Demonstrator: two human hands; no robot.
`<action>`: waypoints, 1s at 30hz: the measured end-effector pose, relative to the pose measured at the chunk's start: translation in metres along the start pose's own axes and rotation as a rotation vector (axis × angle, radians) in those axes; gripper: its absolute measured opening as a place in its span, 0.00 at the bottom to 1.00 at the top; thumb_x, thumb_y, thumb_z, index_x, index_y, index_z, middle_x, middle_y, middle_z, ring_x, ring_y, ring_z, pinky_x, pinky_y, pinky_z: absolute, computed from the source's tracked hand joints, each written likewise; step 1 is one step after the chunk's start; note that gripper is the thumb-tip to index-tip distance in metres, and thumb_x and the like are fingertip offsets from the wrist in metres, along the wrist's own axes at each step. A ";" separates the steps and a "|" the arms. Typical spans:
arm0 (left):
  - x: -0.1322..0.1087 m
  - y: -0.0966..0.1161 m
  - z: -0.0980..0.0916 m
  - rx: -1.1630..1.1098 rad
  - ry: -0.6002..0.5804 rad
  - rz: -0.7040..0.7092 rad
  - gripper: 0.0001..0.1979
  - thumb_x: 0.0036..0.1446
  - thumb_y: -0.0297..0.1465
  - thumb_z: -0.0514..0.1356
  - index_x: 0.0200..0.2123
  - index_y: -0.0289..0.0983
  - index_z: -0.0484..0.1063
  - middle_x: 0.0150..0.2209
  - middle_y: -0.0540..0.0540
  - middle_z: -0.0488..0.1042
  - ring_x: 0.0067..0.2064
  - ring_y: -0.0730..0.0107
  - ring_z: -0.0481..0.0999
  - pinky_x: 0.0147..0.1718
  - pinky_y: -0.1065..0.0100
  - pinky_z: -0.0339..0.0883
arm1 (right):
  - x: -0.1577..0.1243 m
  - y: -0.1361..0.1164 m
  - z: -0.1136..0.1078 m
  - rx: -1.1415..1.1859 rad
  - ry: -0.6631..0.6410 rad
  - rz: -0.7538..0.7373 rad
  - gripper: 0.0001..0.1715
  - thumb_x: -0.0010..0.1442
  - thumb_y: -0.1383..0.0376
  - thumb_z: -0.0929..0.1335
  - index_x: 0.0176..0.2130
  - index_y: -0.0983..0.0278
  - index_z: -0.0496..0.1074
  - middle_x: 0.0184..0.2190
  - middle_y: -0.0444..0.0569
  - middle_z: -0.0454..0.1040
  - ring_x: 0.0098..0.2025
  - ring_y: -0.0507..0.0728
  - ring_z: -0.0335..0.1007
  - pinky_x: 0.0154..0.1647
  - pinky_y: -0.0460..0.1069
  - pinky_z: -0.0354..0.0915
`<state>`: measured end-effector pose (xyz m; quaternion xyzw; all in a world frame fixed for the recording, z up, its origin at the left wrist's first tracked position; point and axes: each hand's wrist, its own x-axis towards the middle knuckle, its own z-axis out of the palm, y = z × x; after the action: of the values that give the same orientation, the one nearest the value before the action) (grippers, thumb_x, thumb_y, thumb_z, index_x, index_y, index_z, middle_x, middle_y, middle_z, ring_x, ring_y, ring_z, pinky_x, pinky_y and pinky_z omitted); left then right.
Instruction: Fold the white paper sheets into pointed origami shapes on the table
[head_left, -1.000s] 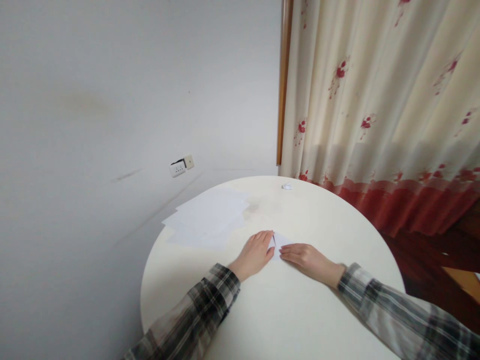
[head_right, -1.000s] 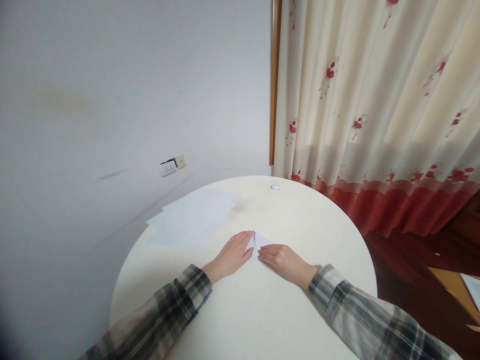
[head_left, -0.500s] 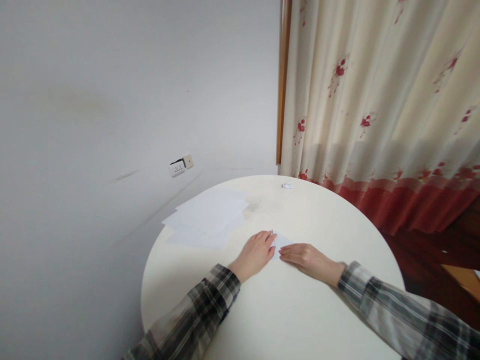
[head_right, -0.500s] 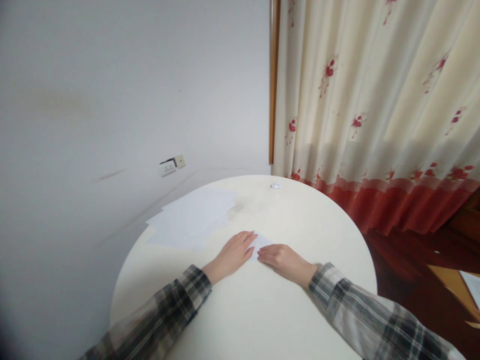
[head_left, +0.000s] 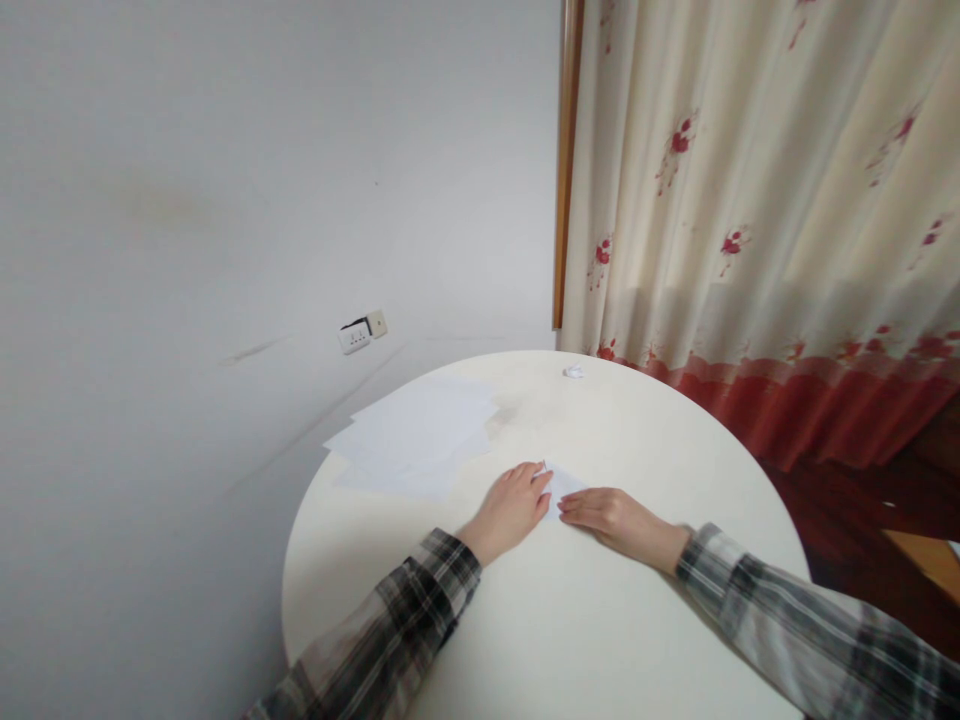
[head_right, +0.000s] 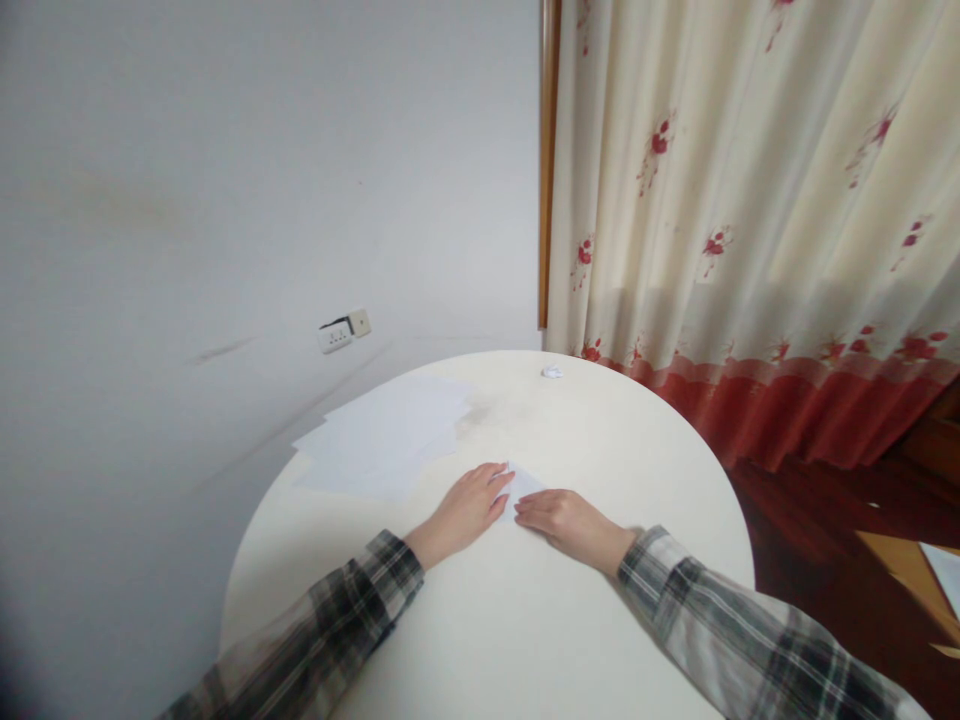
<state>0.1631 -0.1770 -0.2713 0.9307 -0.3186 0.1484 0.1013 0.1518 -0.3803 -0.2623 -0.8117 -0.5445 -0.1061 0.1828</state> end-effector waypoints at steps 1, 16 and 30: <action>0.000 0.000 0.000 0.001 0.004 0.001 0.16 0.58 0.30 0.49 0.50 0.38 0.60 0.52 0.44 0.63 0.53 0.65 0.60 0.50 0.63 0.55 | 0.000 0.000 0.000 -0.003 -0.005 -0.002 0.20 0.57 0.76 0.57 0.46 0.66 0.68 0.44 0.54 0.71 0.50 0.53 0.64 0.51 0.51 0.61; 0.002 -0.004 -0.005 -0.036 -0.041 0.047 0.17 0.56 0.27 0.47 0.50 0.36 0.60 0.58 0.44 0.55 0.59 0.68 0.52 0.54 0.65 0.50 | 0.004 -0.005 0.000 -0.006 0.023 0.016 0.18 0.60 0.72 0.57 0.44 0.67 0.70 0.43 0.54 0.72 0.49 0.53 0.65 0.51 0.50 0.62; 0.009 -0.014 -0.001 -0.091 -0.046 0.010 0.15 0.54 0.29 0.50 0.46 0.37 0.64 0.55 0.42 0.59 0.57 0.63 0.54 0.54 0.60 0.48 | 0.004 -0.003 0.001 0.020 0.048 0.007 0.16 0.59 0.73 0.58 0.43 0.67 0.70 0.41 0.53 0.73 0.49 0.52 0.65 0.52 0.48 0.61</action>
<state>0.1784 -0.1714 -0.2684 0.9267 -0.3318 0.1129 0.1356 0.1503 -0.3756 -0.2610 -0.8089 -0.5382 -0.1194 0.2044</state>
